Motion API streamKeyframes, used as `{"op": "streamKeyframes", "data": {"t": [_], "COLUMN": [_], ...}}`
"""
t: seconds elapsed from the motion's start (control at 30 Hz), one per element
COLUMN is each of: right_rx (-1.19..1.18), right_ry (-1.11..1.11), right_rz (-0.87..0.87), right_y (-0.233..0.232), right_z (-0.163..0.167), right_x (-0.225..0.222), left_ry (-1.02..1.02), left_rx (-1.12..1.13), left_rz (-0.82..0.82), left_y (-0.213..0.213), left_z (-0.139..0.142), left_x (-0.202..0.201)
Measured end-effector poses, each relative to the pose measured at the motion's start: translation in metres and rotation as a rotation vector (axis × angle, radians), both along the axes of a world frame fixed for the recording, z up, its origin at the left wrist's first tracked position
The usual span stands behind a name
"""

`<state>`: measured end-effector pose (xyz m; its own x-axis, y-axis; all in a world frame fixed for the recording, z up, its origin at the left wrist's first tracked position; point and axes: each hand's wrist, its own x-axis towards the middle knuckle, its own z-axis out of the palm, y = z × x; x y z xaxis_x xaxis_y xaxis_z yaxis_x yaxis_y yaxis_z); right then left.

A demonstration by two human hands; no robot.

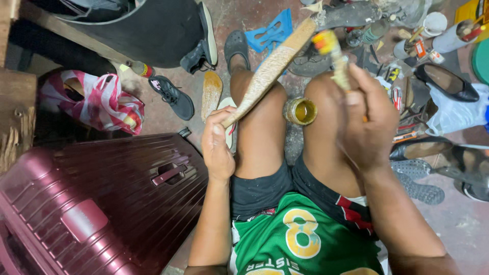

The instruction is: The person applies a yellow adhesive to a shoe insole using a brush. They repeatedly dip the brush into a small container and spread the glue across the insole surface, then place the insole down.

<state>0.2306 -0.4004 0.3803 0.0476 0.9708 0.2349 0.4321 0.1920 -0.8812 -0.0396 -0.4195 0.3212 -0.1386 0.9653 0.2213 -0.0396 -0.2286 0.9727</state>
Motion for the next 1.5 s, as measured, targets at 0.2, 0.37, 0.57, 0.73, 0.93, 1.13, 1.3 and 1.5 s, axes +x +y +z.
{"op": "streamKeyframes", "data": {"t": [0.2,0.37,0.57,0.73,0.93,1.13,1.3,1.5], "right_rx": [-0.189,-0.191,0.005,-0.035,-0.065,-0.104,-0.224,-0.251], "right_ry": [0.79,0.683,0.021,-0.484,-0.968,-0.966,-0.644,0.313], "right_rz": [-0.025,0.037,0.025,0.09,0.272,0.557,0.593,0.376], "right_y": [0.007,0.017,-0.002,-0.008,-0.001,0.045,0.046,-0.001], "right_z": [-0.005,0.004,0.036,0.086,0.098,0.06,0.074,0.053], "right_x": [0.006,-0.003,0.005,0.028,0.005,-0.011,0.049,0.097], "left_ry": [-0.624,-0.246,0.136,0.008,0.054,0.336,0.358,0.323], "left_rx": [-0.062,0.079,0.117,0.078,0.09,0.143,0.169,0.149], "left_rz": [-0.033,0.101,0.146,0.175,0.164,0.091,0.048,0.016], "left_y": [-0.002,-0.014,-0.031,-0.035,-0.033,-0.03,-0.026,-0.021], "left_z": [0.0,0.011,0.02,0.013,0.016,0.031,0.036,0.038], "left_x": [-0.007,-0.002,-0.01,-0.017,-0.013,-0.021,-0.027,-0.03]}}
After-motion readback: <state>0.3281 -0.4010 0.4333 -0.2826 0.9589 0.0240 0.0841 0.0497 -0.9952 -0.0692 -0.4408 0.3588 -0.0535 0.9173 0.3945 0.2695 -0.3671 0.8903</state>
